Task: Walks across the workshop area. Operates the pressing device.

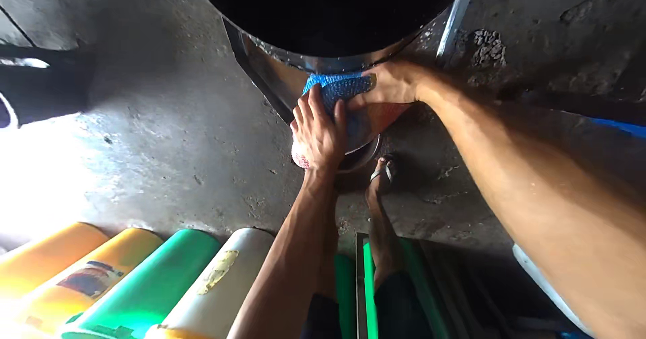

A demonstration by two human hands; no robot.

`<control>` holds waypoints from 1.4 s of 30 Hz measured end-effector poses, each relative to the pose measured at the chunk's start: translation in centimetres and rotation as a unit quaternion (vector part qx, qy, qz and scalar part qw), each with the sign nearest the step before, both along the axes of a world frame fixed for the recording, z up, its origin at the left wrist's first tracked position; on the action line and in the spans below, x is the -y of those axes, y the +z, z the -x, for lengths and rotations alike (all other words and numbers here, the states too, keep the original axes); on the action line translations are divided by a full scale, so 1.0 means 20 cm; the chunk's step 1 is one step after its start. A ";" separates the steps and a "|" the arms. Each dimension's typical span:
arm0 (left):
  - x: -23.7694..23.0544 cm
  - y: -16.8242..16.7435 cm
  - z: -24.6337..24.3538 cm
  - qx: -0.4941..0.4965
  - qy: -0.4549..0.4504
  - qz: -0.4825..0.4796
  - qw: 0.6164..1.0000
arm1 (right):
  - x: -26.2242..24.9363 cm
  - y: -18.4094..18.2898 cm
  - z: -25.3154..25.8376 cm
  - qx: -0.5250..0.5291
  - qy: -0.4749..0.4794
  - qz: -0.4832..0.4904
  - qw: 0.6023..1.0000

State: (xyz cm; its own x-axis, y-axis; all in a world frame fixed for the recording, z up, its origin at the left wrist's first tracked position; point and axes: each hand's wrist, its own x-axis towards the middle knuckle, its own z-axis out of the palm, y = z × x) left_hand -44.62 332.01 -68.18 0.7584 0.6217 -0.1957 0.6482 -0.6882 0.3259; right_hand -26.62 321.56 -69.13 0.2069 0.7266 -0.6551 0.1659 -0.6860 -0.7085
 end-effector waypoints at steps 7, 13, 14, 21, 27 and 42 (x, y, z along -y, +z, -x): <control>-0.04 0.02 -0.01 0.005 -0.004 0.016 1.000 | 0.02 0.05 0.06 0.040 -0.075 -0.076 0.993; -0.07 0.03 -0.01 -0.012 0.013 0.036 0.999 | 0.00 0.14 0.22 0.279 -0.155 -0.040 0.947; -0.08 0.03 -0.03 -0.009 0.011 0.037 0.999 | 0.01 0.18 0.27 0.329 -0.170 -0.014 0.929; -0.11 0.02 -0.09 -0.004 0.007 0.024 1.000 | -0.20 0.11 0.64 0.462 -0.322 0.098 0.820; -0.20 -0.10 -0.17 -0.067 -0.084 -0.020 0.994 | -0.32 0.01 0.51 0.412 -0.358 0.077 0.834; -0.06 -0.09 0.01 0.183 0.186 0.221 0.940 | -0.23 -0.05 0.35 0.124 -0.233 -0.239 0.934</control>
